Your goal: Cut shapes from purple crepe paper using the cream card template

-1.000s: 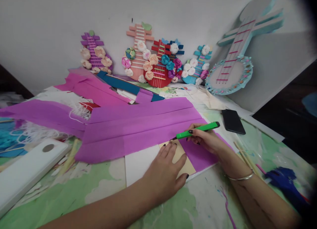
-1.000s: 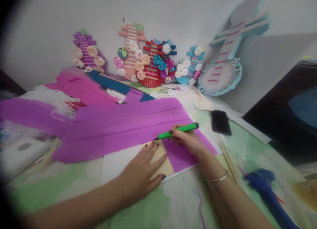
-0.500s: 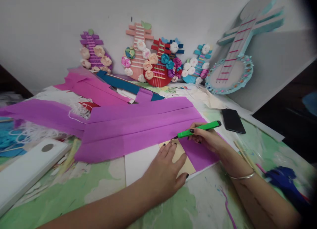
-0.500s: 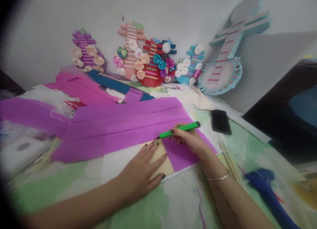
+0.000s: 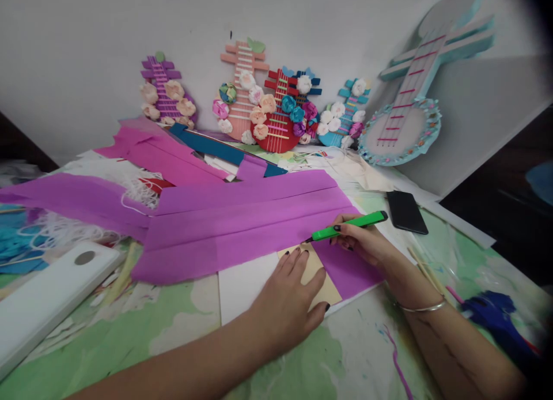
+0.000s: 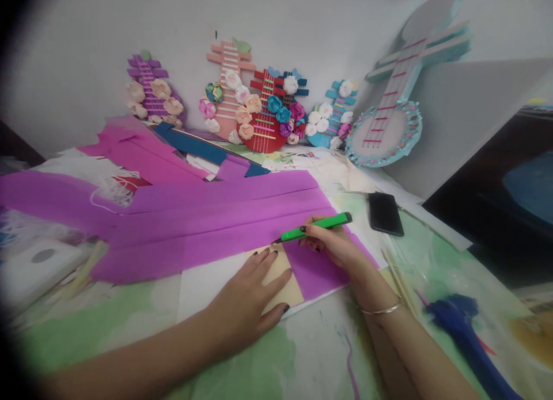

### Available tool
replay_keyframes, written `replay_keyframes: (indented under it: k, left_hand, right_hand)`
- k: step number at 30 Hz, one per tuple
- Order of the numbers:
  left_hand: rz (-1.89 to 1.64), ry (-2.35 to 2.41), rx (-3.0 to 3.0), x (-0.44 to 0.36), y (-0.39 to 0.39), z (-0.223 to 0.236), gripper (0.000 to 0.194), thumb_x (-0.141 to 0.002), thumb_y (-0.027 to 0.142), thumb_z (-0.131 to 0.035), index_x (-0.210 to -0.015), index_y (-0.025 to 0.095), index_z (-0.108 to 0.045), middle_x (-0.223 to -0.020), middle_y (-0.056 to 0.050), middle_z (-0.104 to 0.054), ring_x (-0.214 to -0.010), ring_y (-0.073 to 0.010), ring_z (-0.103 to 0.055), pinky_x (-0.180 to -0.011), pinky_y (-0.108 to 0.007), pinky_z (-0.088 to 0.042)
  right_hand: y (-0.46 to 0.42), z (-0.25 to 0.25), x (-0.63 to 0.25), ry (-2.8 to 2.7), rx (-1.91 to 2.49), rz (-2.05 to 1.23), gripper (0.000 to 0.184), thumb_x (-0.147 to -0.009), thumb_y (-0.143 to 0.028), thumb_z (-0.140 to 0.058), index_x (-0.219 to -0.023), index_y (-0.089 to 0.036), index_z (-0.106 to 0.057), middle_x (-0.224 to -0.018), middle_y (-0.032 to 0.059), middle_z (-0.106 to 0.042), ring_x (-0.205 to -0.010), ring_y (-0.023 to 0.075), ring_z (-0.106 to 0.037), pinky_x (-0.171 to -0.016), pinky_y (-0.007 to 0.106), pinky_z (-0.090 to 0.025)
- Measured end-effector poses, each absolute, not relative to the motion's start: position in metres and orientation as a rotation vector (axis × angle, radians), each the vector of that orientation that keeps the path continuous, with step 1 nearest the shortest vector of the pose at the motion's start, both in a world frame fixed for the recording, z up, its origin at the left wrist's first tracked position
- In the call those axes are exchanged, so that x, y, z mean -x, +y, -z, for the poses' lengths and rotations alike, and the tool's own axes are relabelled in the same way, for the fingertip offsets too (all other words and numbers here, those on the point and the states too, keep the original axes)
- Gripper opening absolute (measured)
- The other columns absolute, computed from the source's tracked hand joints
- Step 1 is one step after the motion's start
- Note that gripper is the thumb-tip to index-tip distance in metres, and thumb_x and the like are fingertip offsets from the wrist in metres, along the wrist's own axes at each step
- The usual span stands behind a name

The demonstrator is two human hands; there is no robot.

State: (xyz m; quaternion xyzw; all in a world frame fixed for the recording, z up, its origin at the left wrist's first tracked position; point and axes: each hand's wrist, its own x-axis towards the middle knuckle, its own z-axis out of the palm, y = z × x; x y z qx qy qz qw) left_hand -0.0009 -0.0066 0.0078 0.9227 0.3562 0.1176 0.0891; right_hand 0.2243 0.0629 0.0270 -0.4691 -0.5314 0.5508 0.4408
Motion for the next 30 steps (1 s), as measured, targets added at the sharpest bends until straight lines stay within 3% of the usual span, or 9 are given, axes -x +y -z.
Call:
replay_keyframes:
  k: [30]
  left_hand:
    - [-0.336,1.059,-2.719,0.0005,-0.0042,-0.0084,0.054,-0.095,0.046,-0.045,-0.141,0.019,-0.043,-0.149,-0.021,-0.036,-0.139,-0.0383,-0.029,-0.108,-0.057,-0.034]
  right_hand:
    - [0.0615,-0.0351,-0.2257,-1.305,1.214,-1.325,0.017,-0.069,-0.031,-0.07,-0.065,-0.017,-0.059,-0.054,0.0023,-0.062,-0.045,0.0094,-0.045,-0.043,0.023,-0.031]
